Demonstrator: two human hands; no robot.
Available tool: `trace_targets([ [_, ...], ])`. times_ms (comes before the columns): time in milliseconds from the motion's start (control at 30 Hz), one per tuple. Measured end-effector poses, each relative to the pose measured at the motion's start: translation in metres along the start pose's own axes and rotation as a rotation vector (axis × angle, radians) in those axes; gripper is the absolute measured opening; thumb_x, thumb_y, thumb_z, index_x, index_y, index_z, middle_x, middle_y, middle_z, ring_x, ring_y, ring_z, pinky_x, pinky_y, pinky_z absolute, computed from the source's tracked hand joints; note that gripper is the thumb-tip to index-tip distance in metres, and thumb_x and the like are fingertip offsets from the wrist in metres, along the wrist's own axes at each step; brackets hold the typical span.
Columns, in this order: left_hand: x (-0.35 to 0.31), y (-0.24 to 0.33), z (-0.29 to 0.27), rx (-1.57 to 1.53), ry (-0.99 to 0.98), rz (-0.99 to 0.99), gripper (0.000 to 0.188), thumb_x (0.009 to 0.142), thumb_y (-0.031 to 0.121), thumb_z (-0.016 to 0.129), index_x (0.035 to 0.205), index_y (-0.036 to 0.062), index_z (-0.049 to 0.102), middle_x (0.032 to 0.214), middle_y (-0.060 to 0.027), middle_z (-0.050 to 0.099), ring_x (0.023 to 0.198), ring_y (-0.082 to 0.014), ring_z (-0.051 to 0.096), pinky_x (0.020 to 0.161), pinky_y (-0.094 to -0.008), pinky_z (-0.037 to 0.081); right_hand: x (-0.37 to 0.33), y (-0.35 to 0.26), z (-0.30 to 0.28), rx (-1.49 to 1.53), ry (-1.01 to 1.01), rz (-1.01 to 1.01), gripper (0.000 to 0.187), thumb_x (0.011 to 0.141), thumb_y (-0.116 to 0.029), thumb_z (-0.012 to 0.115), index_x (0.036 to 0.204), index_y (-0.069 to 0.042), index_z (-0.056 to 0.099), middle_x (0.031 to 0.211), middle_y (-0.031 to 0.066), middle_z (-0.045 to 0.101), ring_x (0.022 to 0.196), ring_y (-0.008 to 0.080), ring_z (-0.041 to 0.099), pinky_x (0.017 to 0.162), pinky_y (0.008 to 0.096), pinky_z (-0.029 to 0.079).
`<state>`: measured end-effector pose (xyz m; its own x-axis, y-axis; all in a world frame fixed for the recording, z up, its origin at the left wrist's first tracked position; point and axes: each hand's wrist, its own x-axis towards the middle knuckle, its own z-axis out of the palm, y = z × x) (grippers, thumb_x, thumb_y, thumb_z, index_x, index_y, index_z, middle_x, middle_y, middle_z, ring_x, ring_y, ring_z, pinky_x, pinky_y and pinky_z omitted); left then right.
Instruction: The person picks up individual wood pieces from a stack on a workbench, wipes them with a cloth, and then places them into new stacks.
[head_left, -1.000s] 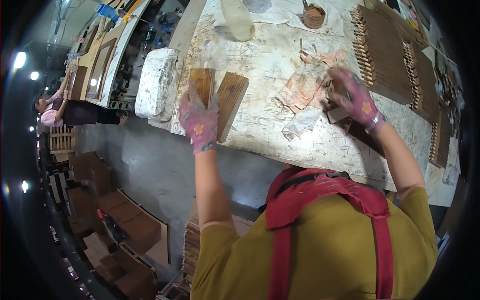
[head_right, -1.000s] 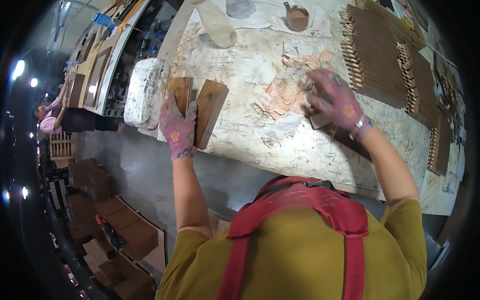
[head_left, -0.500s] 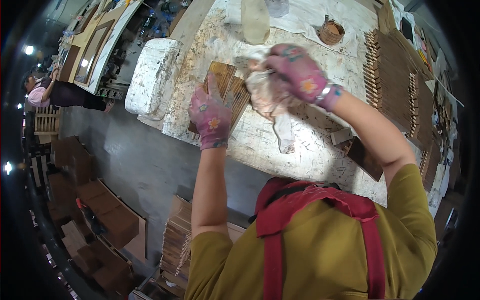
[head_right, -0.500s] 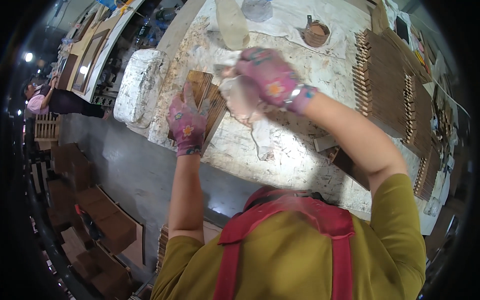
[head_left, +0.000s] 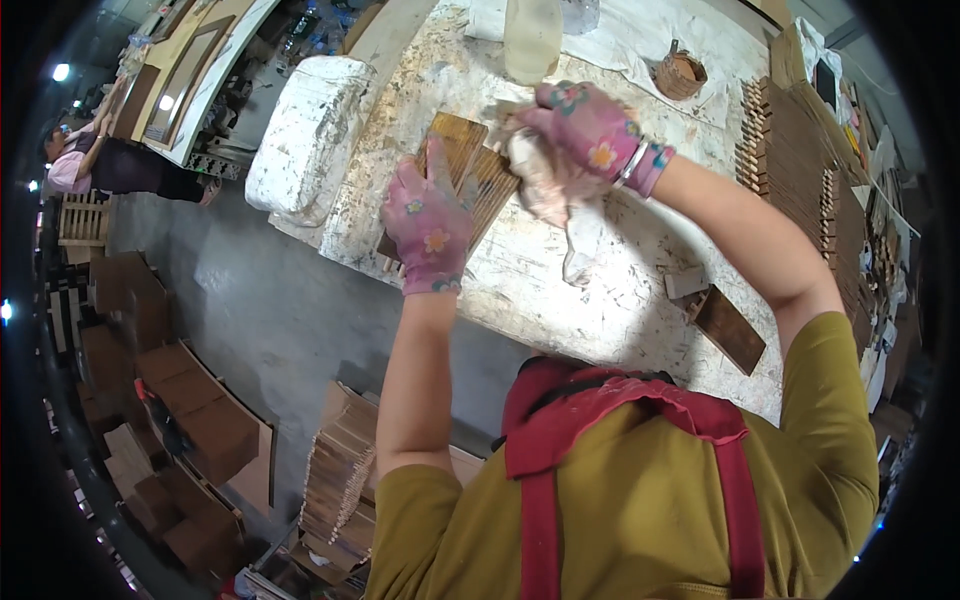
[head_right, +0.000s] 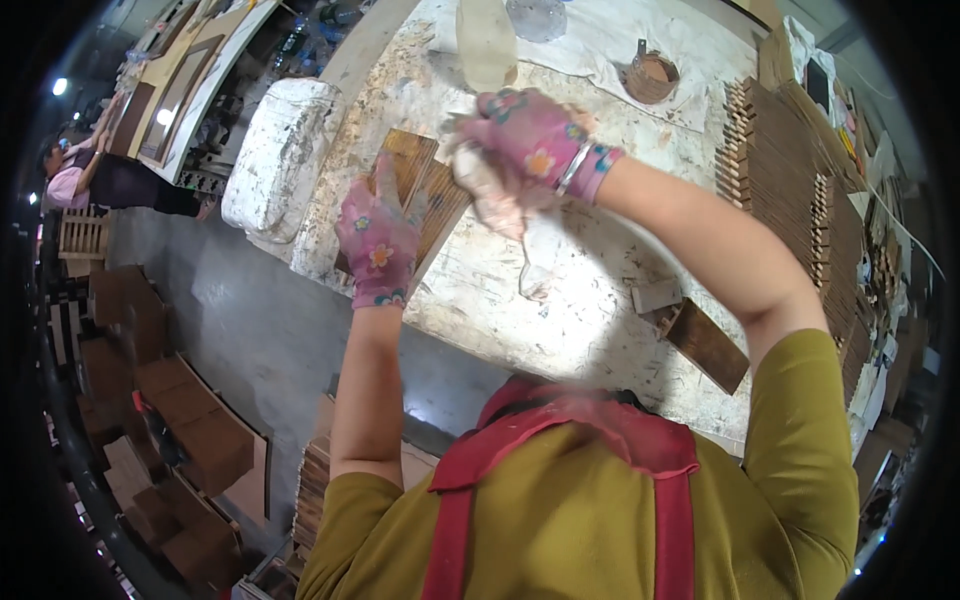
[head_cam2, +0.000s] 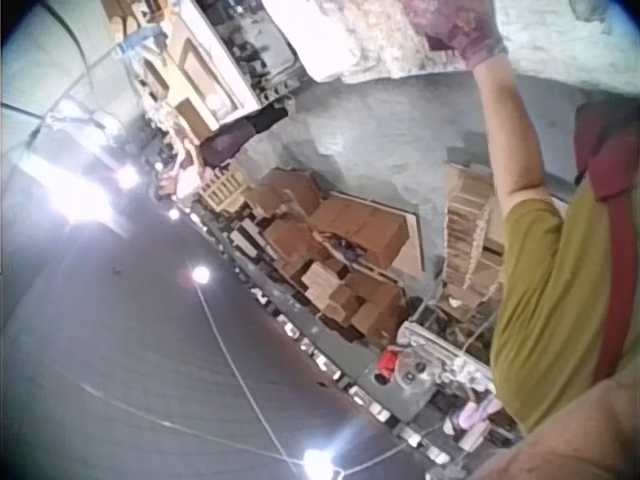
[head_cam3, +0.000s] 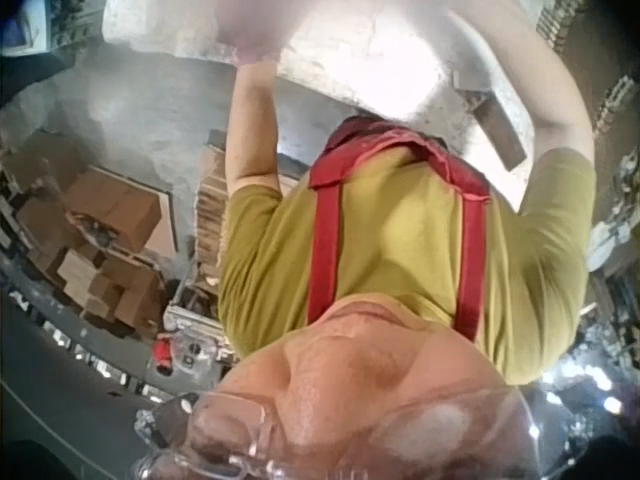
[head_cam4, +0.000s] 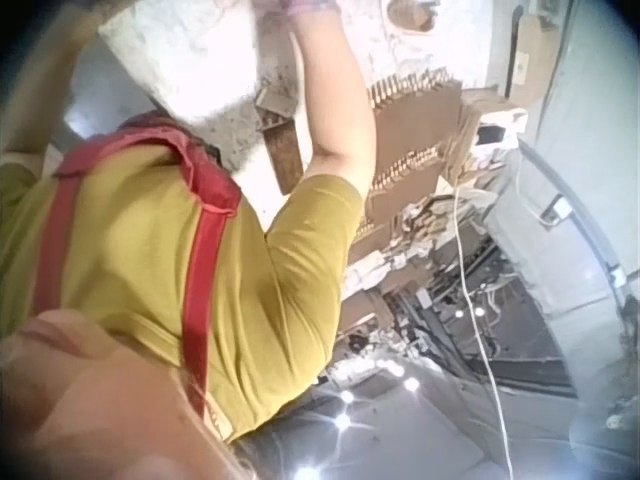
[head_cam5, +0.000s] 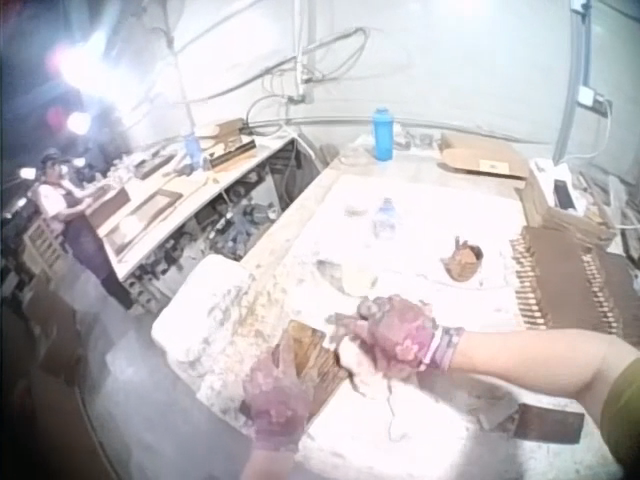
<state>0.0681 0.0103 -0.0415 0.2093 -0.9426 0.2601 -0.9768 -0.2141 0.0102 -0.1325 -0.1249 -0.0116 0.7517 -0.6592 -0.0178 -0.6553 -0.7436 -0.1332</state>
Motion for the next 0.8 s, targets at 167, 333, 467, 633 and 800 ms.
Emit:
trace_targets([
  [167, 0.003, 0.0, 0.0, 0.016, -0.009, 0.018, 0.07, 0.088, 0.051, 0.064, 0.147, 0.0191, 0.045, 0.128, -0.0159, 0.052, 0.113, -0.033, 0.057, 0.092, -0.0477, 0.046, -0.036, -0.037, 0.03, 0.025, 0.123, -0.174, 0.033, 0.092, -0.014, 0.059, 0.124, -0.02, 0.063, 0.116, 0.0015, 0.065, 0.104, 0.0216, 0.063, 0.09, 0.0364, 0.054],
  [333, 0.004, 0.0, -0.007, -0.034, -0.098, -0.01, 0.073, 0.088, 0.047, 0.067, 0.15, 0.0203, 0.039, 0.133, -0.0187, 0.051, 0.118, -0.0361, 0.055, 0.097, -0.0504, 0.044, -0.04, 0.036, 0.005, 0.338, -0.099, 0.449, 0.022, 0.097, -0.014, 0.056, 0.113, -0.015, 0.069, 0.087, 0.0033, 0.068, 0.064, 0.0139, 0.062, 0.065, 0.0327, 0.056],
  [467, 0.004, 0.0, -0.039, -0.13, -0.168, 0.051, 0.072, 0.085, 0.045, 0.069, 0.147, 0.0183, 0.043, 0.132, -0.0199, 0.053, 0.118, -0.0374, 0.054, 0.098, -0.0491, 0.044, -0.12, 0.097, -0.022, -0.02, 0.404, 0.174, 0.038, 0.09, -0.021, 0.062, 0.128, -0.019, 0.059, 0.119, 0.014, 0.061, 0.096, 0.0346, 0.065, 0.082, 0.0437, 0.054],
  [633, -0.029, 0.003, -0.023, -0.213, -0.145, 0.231, 0.077, 0.08, 0.038, 0.074, 0.146, 0.0124, 0.044, 0.131, -0.0207, 0.054, 0.118, -0.0391, 0.054, 0.1, -0.0466, 0.044, -0.242, 0.076, -0.029, 0.289, 0.358, 0.3, 0.047, 0.089, -0.034, 0.065, 0.132, -0.016, 0.056, 0.118, 0.0142, 0.062, 0.104, 0.0373, 0.062, 0.089, 0.0461, 0.051],
  [800, -0.028, 0.008, -0.02, -0.226, -0.198, 0.27, 0.085, 0.081, 0.035, 0.075, 0.151, 0.011, 0.035, 0.136, -0.0213, 0.05, 0.121, -0.0397, 0.052, 0.103, -0.0455, 0.042, -0.285, 0.005, 0.004, 0.343, 0.164, 0.106, 0.049, 0.084, -0.034, 0.072, 0.127, -0.014, 0.058, 0.115, 0.0115, 0.063, 0.104, 0.034, 0.062, 0.094, 0.0441, 0.048],
])
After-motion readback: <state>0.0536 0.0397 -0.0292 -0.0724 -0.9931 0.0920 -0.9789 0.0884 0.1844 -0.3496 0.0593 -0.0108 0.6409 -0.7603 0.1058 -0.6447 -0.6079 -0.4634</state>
